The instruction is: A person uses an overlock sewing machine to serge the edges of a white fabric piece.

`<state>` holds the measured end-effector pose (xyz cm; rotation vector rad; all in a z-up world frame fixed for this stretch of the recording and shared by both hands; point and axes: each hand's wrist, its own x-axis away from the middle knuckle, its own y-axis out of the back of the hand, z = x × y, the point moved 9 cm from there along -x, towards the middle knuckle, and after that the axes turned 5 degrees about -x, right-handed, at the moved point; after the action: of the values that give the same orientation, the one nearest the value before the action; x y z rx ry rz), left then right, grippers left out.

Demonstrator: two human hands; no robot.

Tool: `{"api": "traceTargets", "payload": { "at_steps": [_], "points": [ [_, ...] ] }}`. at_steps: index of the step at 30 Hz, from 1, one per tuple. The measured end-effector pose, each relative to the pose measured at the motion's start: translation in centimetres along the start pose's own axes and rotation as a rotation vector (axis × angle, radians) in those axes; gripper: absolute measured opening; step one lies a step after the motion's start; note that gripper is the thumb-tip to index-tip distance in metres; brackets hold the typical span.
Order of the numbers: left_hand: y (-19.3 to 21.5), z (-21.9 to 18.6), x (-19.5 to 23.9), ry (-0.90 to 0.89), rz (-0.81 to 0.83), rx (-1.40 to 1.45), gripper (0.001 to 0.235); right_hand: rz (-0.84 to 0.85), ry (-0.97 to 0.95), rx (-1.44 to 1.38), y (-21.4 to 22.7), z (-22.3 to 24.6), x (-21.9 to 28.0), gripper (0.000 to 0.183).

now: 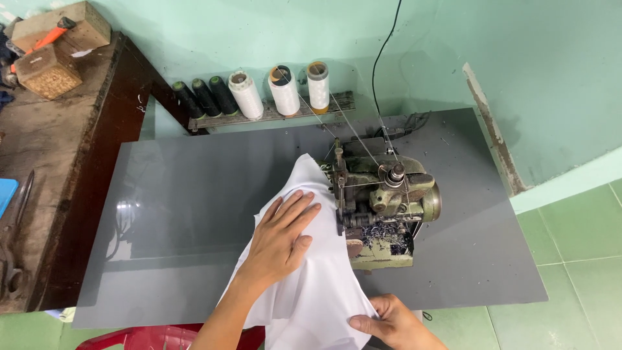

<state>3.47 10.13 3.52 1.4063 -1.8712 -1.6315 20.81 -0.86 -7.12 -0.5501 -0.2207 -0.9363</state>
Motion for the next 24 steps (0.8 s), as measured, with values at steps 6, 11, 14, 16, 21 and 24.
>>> {"api": "traceTargets", "payload": {
  "at_steps": [6, 11, 14, 16, 21, 24],
  "points": [
    [0.2, 0.6, -1.0, 0.006, 0.029, -0.009, 0.068, -0.027, -0.028, -0.077, 0.6, -0.7, -1.0, 0.023],
    [0.4, 1.1, -1.8, -0.018, 0.014, -0.017, 0.062, -0.032, 0.098, -0.072, 2.0, -2.2, -2.3, 0.018],
    [0.1, 1.7, -2.3, -0.014, 0.031, -0.018, 0.062, -0.057, 0.091, -0.071, 2.1, -1.8, -2.6, 0.018],
    [0.3, 1.9, -2.6, -0.028, 0.017, -0.011, 0.059, -0.054, 0.152, -0.056, 2.1, -1.2, -2.9, 0.018],
    [-0.1, 2.7, -3.3, -0.024, 0.042, -0.022, 0.060, -0.068, 0.174, -0.093, 2.2, -1.1, -3.7, 0.019],
    [-0.4, 3.1, -3.8, -0.021, 0.057, -0.032, 0.060, -0.087, 0.163, -0.114, 2.2, -1.0, -4.1, 0.019]
  ]
}}
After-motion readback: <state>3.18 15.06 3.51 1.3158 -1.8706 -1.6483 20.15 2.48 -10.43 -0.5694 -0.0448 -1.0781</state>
